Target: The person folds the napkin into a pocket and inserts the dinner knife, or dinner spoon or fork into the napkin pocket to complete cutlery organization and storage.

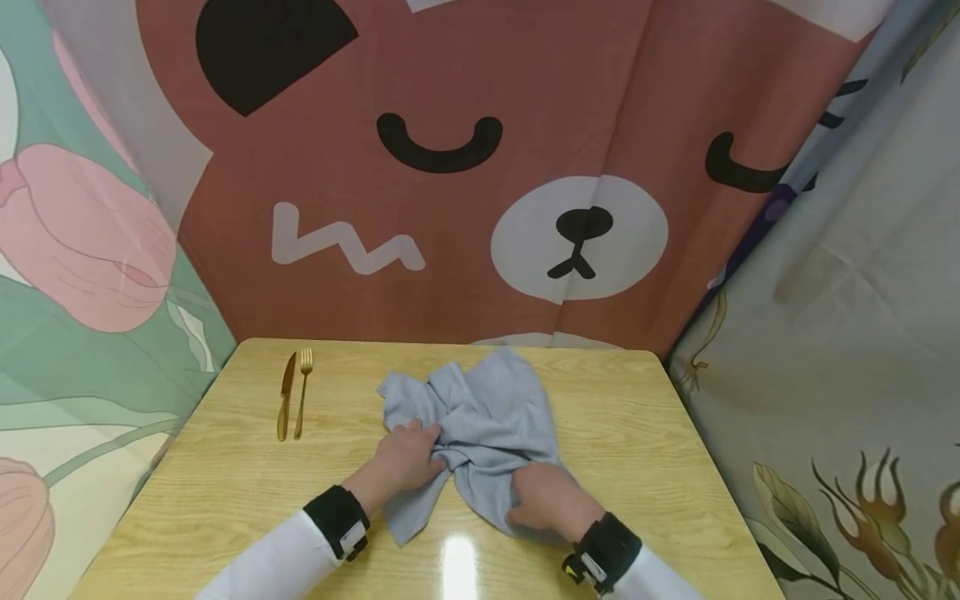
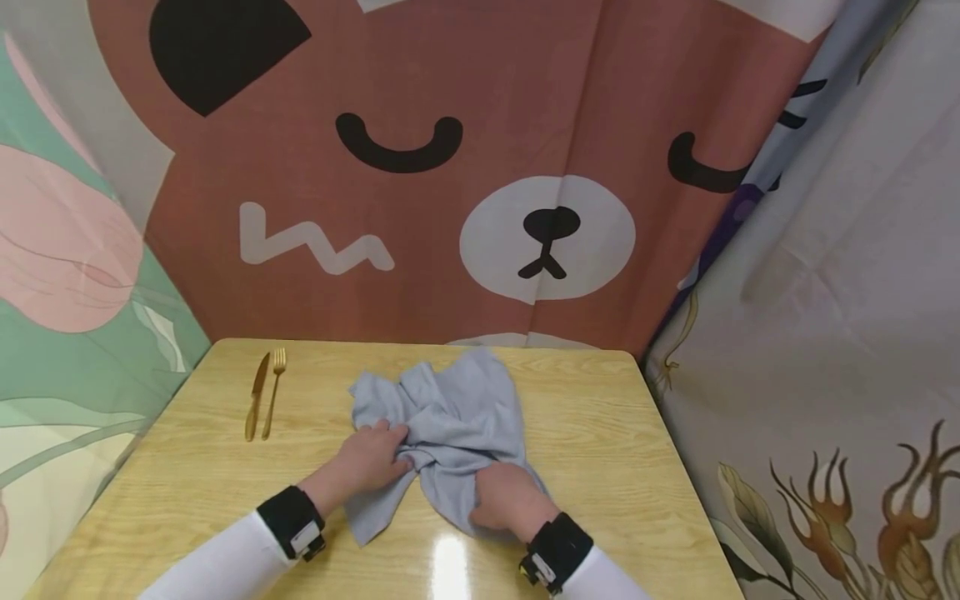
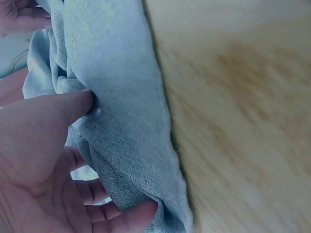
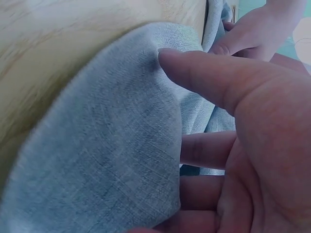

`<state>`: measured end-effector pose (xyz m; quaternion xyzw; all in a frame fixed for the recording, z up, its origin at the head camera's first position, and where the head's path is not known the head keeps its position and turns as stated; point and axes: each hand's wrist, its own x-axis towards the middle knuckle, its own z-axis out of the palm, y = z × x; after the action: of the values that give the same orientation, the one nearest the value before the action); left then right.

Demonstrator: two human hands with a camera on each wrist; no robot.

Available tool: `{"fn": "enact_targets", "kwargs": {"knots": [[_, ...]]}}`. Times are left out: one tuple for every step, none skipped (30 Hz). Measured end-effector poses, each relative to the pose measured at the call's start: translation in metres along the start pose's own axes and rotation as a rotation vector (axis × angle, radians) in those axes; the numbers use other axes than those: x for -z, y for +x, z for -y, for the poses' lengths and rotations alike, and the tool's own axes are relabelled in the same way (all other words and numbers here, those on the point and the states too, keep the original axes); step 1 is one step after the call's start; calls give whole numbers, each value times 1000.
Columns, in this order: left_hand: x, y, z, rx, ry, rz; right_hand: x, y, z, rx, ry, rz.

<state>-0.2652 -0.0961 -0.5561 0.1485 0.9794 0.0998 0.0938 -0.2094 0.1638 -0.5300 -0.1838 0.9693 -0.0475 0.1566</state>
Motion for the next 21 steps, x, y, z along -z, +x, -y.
{"fn": "enact_targets", "kwargs": {"knots": [[0, 0, -1, 3, -1, 6, 0, 0, 0, 1, -3, 0], [1, -1, -2, 6, -3, 12, 1, 0, 1, 2, -5, 0], [1, -1, -2, 11, -3, 17, 2, 0, 2, 3, -7, 1], [2, -2, -3, 13, -8, 21, 2, 0, 2, 4, -11, -2], [2, -2, -3, 14, -10, 21, 3, 0, 3, 3, -11, 0], [2, -2, -4, 17, -7, 23, 3, 0, 3, 2, -8, 5], [2, -2, -4, 17, -4, 23, 4, 0, 4, 1, -5, 9], [2, -3, -4, 16, -1, 22, 4, 0, 4, 1, -4, 13], [2, -3, -4, 15, 2, 22, 5, 0, 4, 2, -1, 19], [3, -3, -3, 11, -3, 23, 5, 1, 4, 5, 0, 28], [3, -3, -3, 9, -4, 30, 7, 0, 3, 8, 2, 39], [4, -3, -2, 5, -5, 38, 10, 0, 1, 19, 1, 44], [7, -3, -1, -4, -16, 46, 13, 1, -1, 35, 7, 49], [9, -3, 0, -13, -31, 57, 17, 1, -3, 55, 23, 53], [14, -2, 1, -24, -58, 67, 22, 2, -6, 78, 56, 52], [19, -2, 2, -38, -95, 77, 28, 4, -9, 105, 97, 47], [24, 0, 3, -47, -129, 79, 34, 6, -12, 131, 144, 28], [29, 2, 3, -55, -168, 69, 40, 10, -15, 159, 198, 4], [35, 5, 3, -65, -197, 43, 47, 14, -18, 179, 255, -23], [40, 9, 2, -72, -210, 6, 52, 19, -20, 200, 296, -61], [44, 12, 1, -76, -218, -38, 57, 25, -23, 211, 334, -100]]}}
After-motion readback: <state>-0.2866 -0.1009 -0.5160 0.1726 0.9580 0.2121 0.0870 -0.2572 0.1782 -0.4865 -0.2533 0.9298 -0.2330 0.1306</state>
